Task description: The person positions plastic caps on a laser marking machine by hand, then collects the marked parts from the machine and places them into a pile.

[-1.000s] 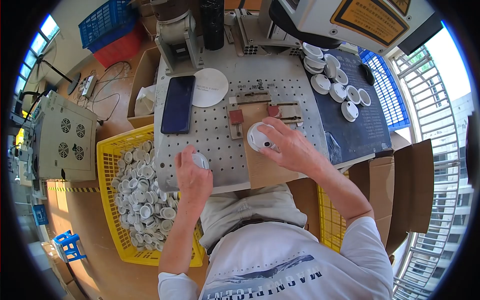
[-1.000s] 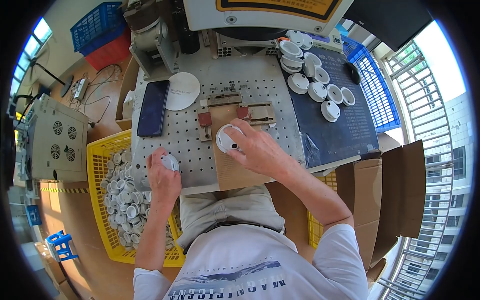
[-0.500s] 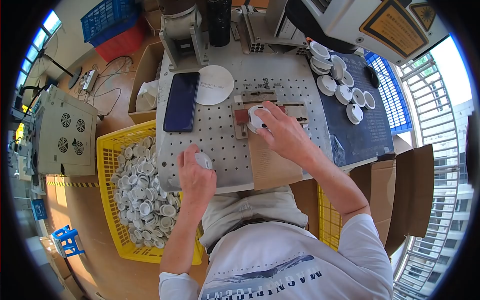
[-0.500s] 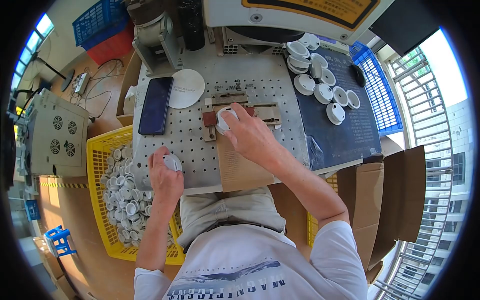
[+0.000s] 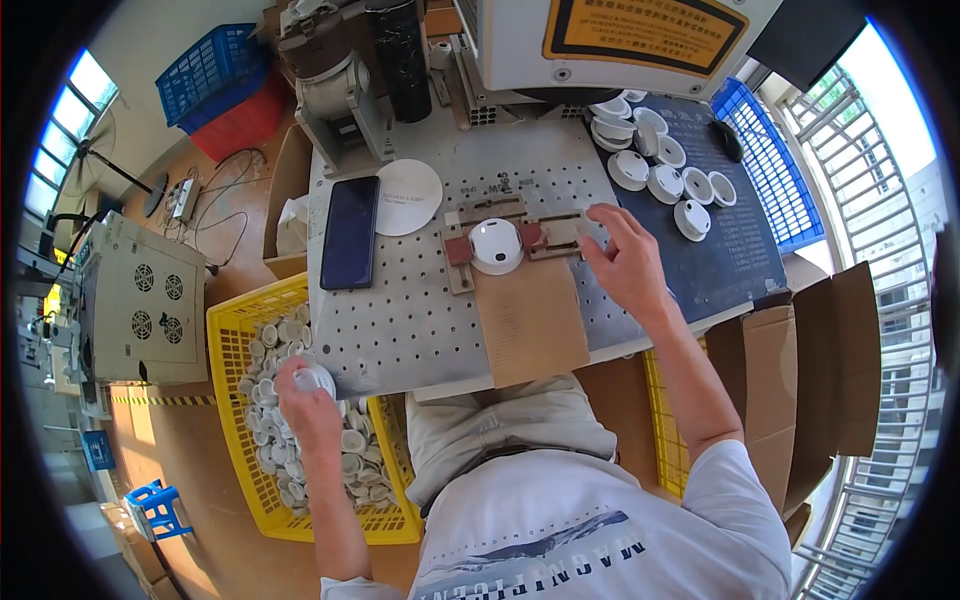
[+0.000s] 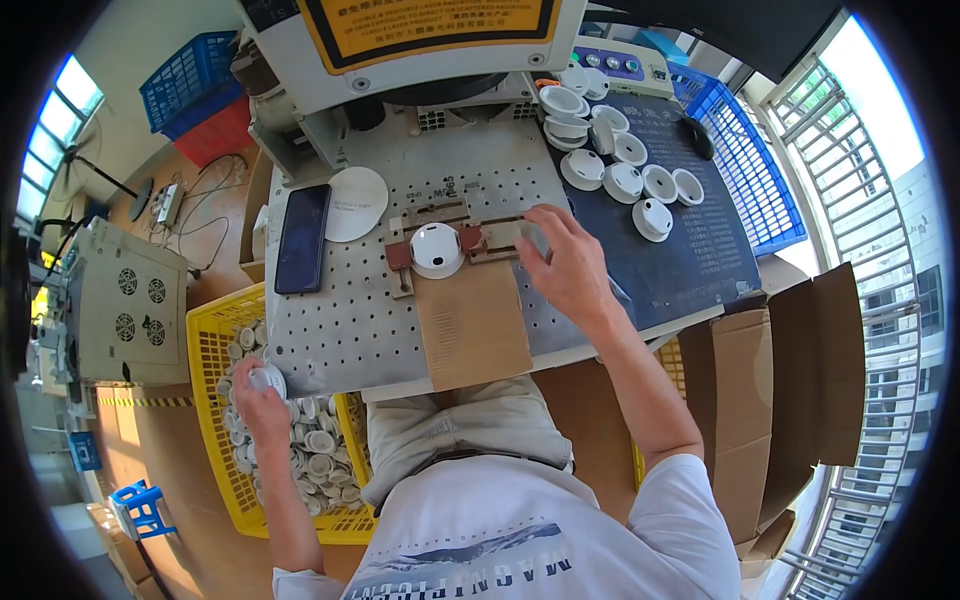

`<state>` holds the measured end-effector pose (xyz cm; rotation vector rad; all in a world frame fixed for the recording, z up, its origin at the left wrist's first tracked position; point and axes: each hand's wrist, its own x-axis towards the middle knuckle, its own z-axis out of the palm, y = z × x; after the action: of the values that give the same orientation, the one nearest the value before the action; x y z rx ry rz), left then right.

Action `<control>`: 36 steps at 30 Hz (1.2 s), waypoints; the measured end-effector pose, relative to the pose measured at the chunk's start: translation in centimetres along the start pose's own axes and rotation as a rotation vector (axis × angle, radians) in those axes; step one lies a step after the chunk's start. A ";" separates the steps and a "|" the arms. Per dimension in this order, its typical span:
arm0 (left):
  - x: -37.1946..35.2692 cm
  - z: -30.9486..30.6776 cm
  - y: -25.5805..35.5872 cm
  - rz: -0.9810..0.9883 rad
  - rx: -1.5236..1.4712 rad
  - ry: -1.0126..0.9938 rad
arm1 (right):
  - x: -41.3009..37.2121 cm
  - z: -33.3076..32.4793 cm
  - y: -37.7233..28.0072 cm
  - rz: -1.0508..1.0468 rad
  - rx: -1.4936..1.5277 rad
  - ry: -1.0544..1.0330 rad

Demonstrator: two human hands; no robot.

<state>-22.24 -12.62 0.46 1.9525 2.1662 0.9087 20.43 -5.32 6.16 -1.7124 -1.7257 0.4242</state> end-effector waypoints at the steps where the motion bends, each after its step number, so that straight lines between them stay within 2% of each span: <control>1: -0.1 -1.4 -2.1 -0.155 0.042 0.021 | 0.0 -1.3 2.2 0.071 -0.048 0.100; 2: -0.5 -2.3 -5.3 -0.198 0.137 0.081 | 0.0 -2.6 4.7 0.141 -0.097 0.198; 4: -0.8 -4.1 -10.4 -0.232 0.236 0.150 | -0.3 -5.1 9.7 0.140 -0.399 0.356; 5: -0.8 -5.1 -12.2 -0.232 0.317 0.181 | -0.5 -6.0 11.4 0.146 -0.392 0.358; 7: 0.0 -5.9 -12.2 -0.224 0.403 0.216 | -0.9 -7.2 13.9 0.229 -0.551 0.347; 9: 2.1 -6.0 -10.4 -0.171 0.342 0.198 | -1.3 -7.4 15.4 0.223 -0.528 0.340; 11: 4.5 -4.3 -5.0 -0.160 0.185 0.160 | -1.3 -7.2 16.2 0.213 -0.507 0.336; 13: 6.3 -0.9 -0.5 0.018 0.180 0.089 | -1.2 -7.0 16.6 0.186 -0.500 0.366; 15: 7.7 2.3 6.9 0.237 0.095 -0.031 | -0.6 -7.1 15.6 0.217 -0.493 0.361; 16: 8.1 5.1 9.1 0.427 0.030 -0.016 | -0.3 -7.2 15.2 0.248 -0.488 0.349; 18: 8.6 8.5 15.6 0.603 -0.001 -0.121 | 0.4 -7.5 15.4 0.261 -0.458 0.327; 20: 8.7 12.8 19.0 0.771 0.111 -0.130 | 0.5 -7.8 15.8 0.279 -0.442 0.319; 21: 8.3 13.7 20.2 0.784 0.085 -0.124 | 0.2 -7.8 16.1 0.244 -0.403 0.299; 23: 7.4 15.1 22.7 0.766 0.304 -0.373 | -0.6 -8.8 14.3 0.156 -0.296 0.258; 26: 5.1 14.6 22.2 0.861 0.349 -0.448 | -2.7 -8.0 7.7 0.056 -0.059 0.086; 27: 3.6 13.2 21.8 0.872 0.190 -0.332 | -3.4 -7.2 5.6 0.062 -0.049 0.079; 28: 2.2 12.7 20.3 0.869 0.204 -0.342 | -4.0 -6.4 3.5 -0.015 -0.006 -0.047; 29: 0.6 12.0 17.8 0.804 0.078 -0.334 | -4.5 -4.5 2.2 -0.092 0.055 -0.188; 30: -0.2 11.3 16.5 0.738 -0.061 -0.311 | -4.7 -3.2 1.6 -0.093 0.070 -0.203; 31: -0.5 10.7 15.2 0.722 -0.048 -0.317 | -4.8 -2.0 1.2 -0.169 0.050 -0.243; 33: -0.3 8.9 12.6 0.415 -0.135 -0.274 | -4.5 0.3 0.6 -0.343 0.051 -0.300; 36: 0.2 6.8 9.4 0.390 -0.075 -0.148 | -4.2 1.7 -1.3 -0.372 -0.026 -0.297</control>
<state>-11.07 -9.92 -0.56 2.3649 1.6787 0.8420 17.98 -9.15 4.81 -1.3511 -2.2180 0.5038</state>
